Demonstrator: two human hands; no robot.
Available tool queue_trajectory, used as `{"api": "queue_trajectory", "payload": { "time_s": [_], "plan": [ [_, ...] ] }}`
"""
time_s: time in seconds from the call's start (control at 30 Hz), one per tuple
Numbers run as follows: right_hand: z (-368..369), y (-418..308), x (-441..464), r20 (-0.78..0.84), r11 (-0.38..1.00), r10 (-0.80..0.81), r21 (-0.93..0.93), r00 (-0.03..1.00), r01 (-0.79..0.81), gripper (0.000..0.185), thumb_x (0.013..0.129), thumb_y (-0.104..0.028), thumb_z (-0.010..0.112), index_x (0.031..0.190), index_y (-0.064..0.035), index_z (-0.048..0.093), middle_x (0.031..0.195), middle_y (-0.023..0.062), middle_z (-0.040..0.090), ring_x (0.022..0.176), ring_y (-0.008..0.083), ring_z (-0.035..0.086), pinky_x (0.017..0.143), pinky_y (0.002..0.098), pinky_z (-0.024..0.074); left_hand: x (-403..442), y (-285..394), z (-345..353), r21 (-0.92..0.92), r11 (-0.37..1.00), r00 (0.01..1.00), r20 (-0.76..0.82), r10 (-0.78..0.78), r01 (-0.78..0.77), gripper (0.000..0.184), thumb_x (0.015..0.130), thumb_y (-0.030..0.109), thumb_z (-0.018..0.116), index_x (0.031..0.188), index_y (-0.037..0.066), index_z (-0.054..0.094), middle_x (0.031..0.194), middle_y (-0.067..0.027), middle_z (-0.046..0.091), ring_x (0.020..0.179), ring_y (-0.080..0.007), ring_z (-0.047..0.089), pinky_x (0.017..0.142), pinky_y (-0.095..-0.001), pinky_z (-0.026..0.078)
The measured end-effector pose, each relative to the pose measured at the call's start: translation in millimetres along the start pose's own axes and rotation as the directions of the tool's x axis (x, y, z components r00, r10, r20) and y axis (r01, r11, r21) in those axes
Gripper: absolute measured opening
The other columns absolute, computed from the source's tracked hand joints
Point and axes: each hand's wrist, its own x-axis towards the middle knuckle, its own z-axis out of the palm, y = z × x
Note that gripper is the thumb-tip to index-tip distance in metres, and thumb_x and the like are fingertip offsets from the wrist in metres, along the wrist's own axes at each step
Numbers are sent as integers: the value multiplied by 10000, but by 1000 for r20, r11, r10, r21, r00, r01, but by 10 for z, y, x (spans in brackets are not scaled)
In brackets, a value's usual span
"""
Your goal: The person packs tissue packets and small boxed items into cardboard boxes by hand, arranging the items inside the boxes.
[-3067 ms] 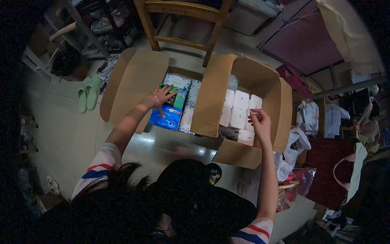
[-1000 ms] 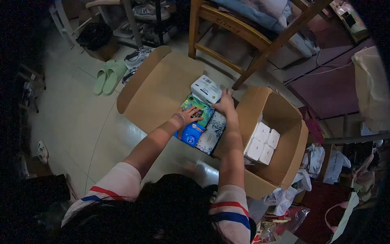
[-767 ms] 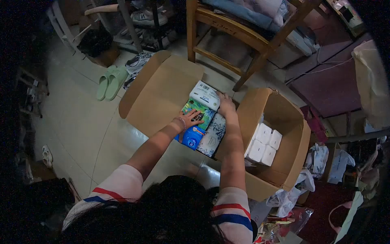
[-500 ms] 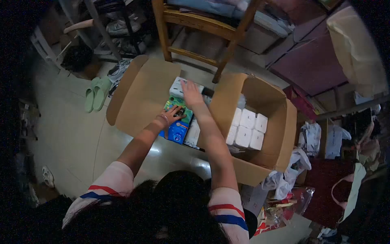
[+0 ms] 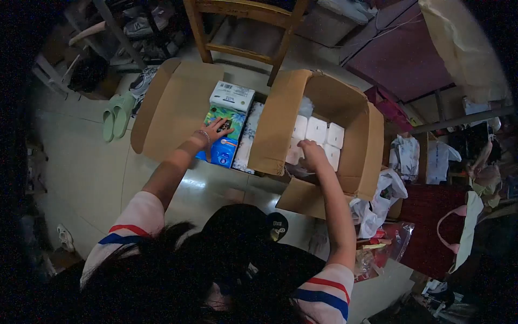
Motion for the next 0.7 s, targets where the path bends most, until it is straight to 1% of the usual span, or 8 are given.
{"api": "queue_trajectory", "payload": {
  "time_s": [0.1, 0.13, 0.23, 0.33, 0.47, 0.57, 0.63, 0.7],
  "plan": [
    [229, -293, 212, 3, 988, 31, -152, 1000, -31, 506, 582, -191, 690, 1032, -46, 508, 1059, 139, 469, 976, 303, 474, 801, 393, 443, -36, 10, -25, 44, 999, 1000, -10, 4, -3, 1358, 252, 319, 871, 1364, 343, 92, 1445, -118, -24, 1331, -301, 46, 976, -580, 213],
    [224, -294, 301, 142, 964, 75, -264, 987, -35, 574, 553, -257, 713, 1045, -48, 503, 1074, 142, 431, 996, 288, 451, 794, 398, 434, -18, -11, 11, 40, 999, 1000, -4, 0, 1, 1358, 252, 319, 871, 1364, 343, 92, 1445, -118, -24, 1331, -301, 46, 976, -580, 213],
    [250, -312, 332, 131, 912, 46, -409, 990, 12, 605, 533, -283, 730, 1051, -61, 508, 1070, 128, 436, 1001, 258, 442, 759, 377, 431, 101, -27, 150, 6, 999, 999, -27, -41, 41, 1423, 186, 333, 880, 1351, 405, 66, 1452, -81, -23, 1334, -281, 50, 935, -562, 266],
    [181, -310, 385, 202, 891, 52, -451, 978, 46, 559, 621, -312, 648, 1121, -106, 503, 1106, 117, 458, 1019, 275, 417, 790, 405, 389, 128, -59, 154, 24, 998, 997, -39, -65, 66, 1420, 187, 327, 881, 1349, 410, 70, 1454, -76, -11, 1334, -279, 55, 936, -549, 266],
    [388, -155, 383, 146, 871, 14, -487, 989, 59, 563, 632, -330, 635, 1141, -130, 500, 1130, 113, 457, 1010, 289, 423, 792, 405, 375, 113, -35, 143, 15, 998, 998, -26, -54, 54, 1414, 190, 326, 882, 1350, 411, 77, 1454, -73, 1, 1335, -272, 55, 945, -538, 260],
    [551, 25, 458, 108, 927, 33, -374, 994, 10, 576, 630, -323, 637, 1160, -152, 493, 1161, 109, 455, 1023, 290, 426, 800, 409, 357, 104, -38, 133, 35, 997, 998, -27, -61, 62, 1417, 184, 331, 882, 1351, 409, 81, 1454, -78, 6, 1335, -270, 58, 947, -534, 260],
    [621, 37, 475, 12, 892, -146, -430, 989, 137, 364, 698, -241, 565, 1025, -80, 551, 1000, 94, 502, 963, 243, 442, 763, 379, 374, 95, -55, 149, 13, 1000, 999, -41, -27, 28, 1424, 178, 340, 880, 1355, 398, 82, 1453, -83, 10, 1334, -270, 63, 948, -533, 260],
    [612, 8, 426, 19, 892, -175, -420, 984, 166, 336, 714, -209, 547, 1026, -84, 553, 990, 89, 509, 968, 248, 442, 765, 379, 376, 77, -74, 162, 38, 999, 999, -42, -24, 26, 1422, 180, 375, 874, 1360, 385, 79, 1451, -98, 7, 1333, -280, 62, 955, -530, 251]
  ]
}}
